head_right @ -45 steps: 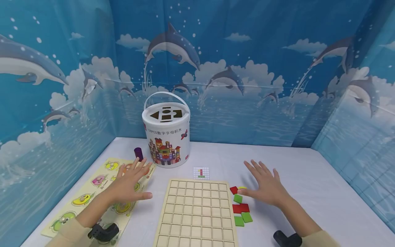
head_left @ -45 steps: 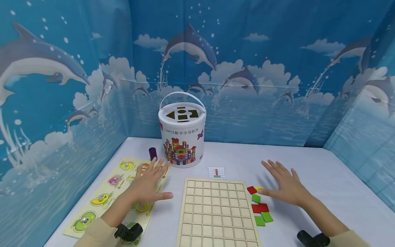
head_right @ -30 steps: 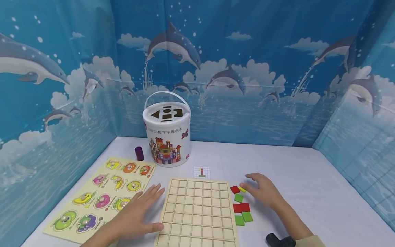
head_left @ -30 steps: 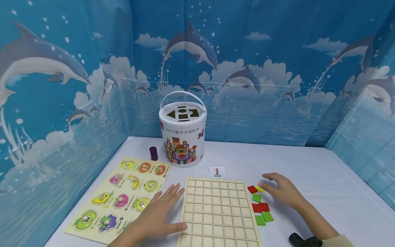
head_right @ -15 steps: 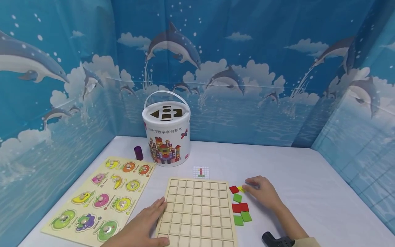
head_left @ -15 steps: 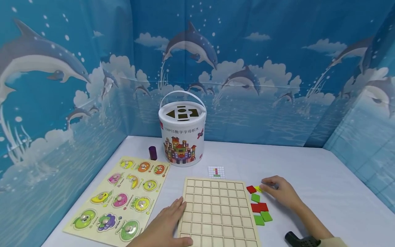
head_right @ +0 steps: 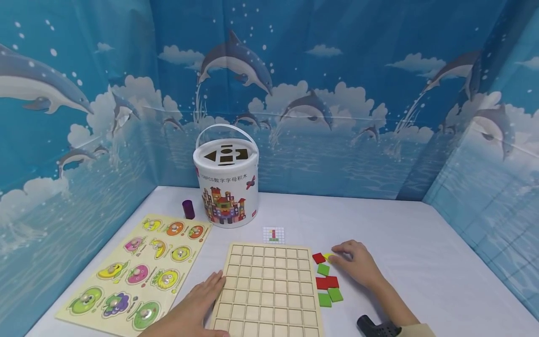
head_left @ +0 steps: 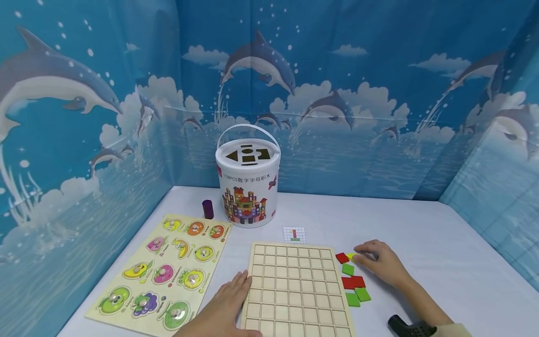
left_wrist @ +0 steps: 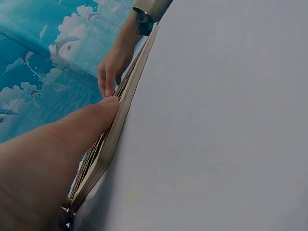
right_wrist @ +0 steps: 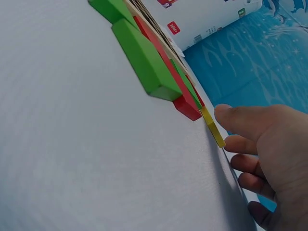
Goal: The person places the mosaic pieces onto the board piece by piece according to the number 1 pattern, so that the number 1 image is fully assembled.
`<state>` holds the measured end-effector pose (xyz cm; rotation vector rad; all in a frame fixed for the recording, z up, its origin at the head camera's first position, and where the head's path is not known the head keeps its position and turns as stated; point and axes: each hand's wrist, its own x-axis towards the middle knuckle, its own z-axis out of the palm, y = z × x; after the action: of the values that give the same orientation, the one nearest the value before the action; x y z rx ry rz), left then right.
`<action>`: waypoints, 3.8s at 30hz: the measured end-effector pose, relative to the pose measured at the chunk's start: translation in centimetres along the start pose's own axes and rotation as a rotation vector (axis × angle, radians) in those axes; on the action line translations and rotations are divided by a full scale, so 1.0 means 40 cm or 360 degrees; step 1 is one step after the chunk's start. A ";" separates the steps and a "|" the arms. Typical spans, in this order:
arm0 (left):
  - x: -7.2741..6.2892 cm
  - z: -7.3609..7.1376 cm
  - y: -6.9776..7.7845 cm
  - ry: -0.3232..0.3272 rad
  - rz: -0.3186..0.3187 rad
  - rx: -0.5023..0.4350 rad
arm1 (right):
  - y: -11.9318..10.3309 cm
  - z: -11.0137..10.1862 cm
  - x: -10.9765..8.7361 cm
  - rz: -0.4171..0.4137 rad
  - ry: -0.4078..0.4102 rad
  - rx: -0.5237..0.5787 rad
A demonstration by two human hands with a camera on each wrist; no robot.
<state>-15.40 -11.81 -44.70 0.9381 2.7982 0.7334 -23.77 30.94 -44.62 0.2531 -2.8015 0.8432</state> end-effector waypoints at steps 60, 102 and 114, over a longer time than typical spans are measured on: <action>-0.006 0.004 -0.002 -0.0052 0.0052 0.0056 | -0.084 -0.008 0.010 0.0076 -0.0073 0.0573; -0.004 -0.001 0.000 -0.0089 0.0001 0.0014 | -0.286 0.111 0.091 -0.0296 -0.0346 0.0817; -0.001 -0.001 -0.002 -0.0124 -0.0037 -0.0003 | -0.316 0.148 0.105 -0.0287 -0.0470 0.0819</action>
<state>-15.40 -11.91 -44.70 0.9115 2.7360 0.6816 -25.90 16.79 -41.78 0.7501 -2.6982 1.5792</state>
